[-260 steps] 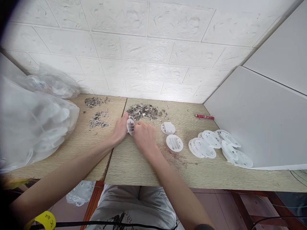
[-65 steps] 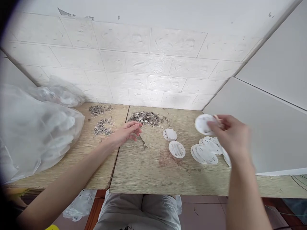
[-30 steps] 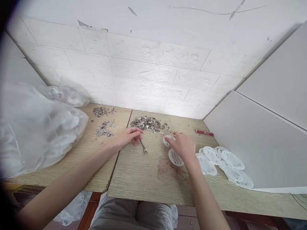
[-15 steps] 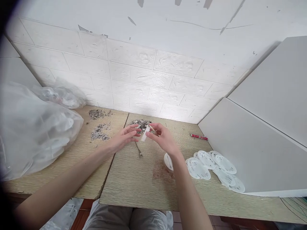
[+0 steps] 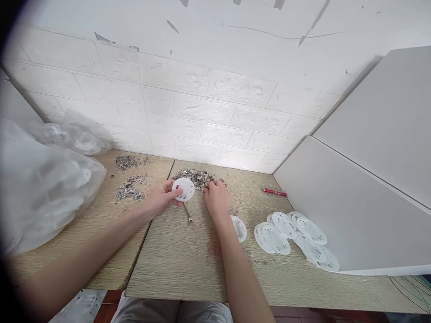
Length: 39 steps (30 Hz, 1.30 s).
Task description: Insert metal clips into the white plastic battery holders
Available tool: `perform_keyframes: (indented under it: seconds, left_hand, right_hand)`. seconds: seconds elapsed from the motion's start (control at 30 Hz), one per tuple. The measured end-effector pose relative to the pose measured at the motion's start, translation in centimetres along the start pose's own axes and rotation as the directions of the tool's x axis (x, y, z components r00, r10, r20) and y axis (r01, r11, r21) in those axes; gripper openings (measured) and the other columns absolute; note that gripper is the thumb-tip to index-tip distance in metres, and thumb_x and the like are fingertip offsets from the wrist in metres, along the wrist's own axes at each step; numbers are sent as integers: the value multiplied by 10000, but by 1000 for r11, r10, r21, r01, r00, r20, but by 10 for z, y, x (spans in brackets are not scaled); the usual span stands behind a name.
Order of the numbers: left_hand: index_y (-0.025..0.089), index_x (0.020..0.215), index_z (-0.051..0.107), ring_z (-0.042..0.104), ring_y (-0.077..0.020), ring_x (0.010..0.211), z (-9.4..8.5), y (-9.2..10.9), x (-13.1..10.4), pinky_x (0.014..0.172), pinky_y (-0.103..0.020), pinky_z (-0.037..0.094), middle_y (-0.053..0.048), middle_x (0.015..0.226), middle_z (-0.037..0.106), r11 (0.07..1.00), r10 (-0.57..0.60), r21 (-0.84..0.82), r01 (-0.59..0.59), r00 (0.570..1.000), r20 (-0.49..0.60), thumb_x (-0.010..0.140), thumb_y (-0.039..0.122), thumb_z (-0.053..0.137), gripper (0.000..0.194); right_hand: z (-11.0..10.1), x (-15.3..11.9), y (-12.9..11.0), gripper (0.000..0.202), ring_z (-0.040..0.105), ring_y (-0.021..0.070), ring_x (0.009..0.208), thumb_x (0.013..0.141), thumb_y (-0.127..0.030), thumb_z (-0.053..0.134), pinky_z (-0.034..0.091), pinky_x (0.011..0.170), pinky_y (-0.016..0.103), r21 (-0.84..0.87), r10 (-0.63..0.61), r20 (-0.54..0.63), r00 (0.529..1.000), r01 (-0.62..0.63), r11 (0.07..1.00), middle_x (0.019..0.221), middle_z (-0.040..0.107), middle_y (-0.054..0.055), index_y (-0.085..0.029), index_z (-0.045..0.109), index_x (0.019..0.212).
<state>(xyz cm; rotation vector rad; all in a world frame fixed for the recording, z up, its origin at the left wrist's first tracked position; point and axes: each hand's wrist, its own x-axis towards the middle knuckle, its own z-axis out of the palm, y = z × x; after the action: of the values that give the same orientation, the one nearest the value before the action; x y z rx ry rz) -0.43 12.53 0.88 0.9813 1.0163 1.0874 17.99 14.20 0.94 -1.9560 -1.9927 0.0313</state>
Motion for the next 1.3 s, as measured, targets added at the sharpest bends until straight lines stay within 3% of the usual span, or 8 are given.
perform_keyframes:
  seconds: [0.33,0.73,0.97,1.13,1.3]
  left_hand:
    - [143,1042,569,634,-170,793,1,-2,2,591,-297,607,-100,1048,631,999,-27,25,27,999,-20,727,156,689,337]
    - [150,1018,576,626,-157,783,5,4,-4,640,-307,611,-94,1069,631,998,-56,22,56,998,-15,740,156,648,287]
    - [161,1058,582,630,-187,853,0,-5,0,684,-365,616,-101,1105,598,995,-56,81,55,998,14,762,236,659,314]
    - [146,1024,595,612,-204,880,1,-4,-1,660,-368,614,-106,1061,603,994,-55,97,53,998,16,767,223,651,274]
    - [155,1025,607,603,-206,880,5,-3,-2,637,-352,608,-103,1042,610,996,-40,83,40,999,-3,737,200,679,301]
  right_hand:
    - [1,1,6,206,583,167,787,915,-264,509,283,544,258,41,16,4,1000,-17,999,887,632,42,-189,622,760]
    - [4,2,12,167,572,251,878,931,-242,414,379,633,319,177,-61,-46,997,68,982,928,636,111,-191,541,836]
    - [-1,1,7,194,558,187,670,912,-299,424,389,623,299,461,-123,-43,991,129,878,772,651,42,-210,502,758]
    - [-3,-2,0,143,551,165,627,854,-274,509,382,604,281,504,-125,-68,990,142,852,707,647,24,-201,544,737]
    - [0,-7,-7,108,558,168,666,850,-247,517,410,633,285,523,-135,-182,974,212,826,725,650,27,-199,582,778]
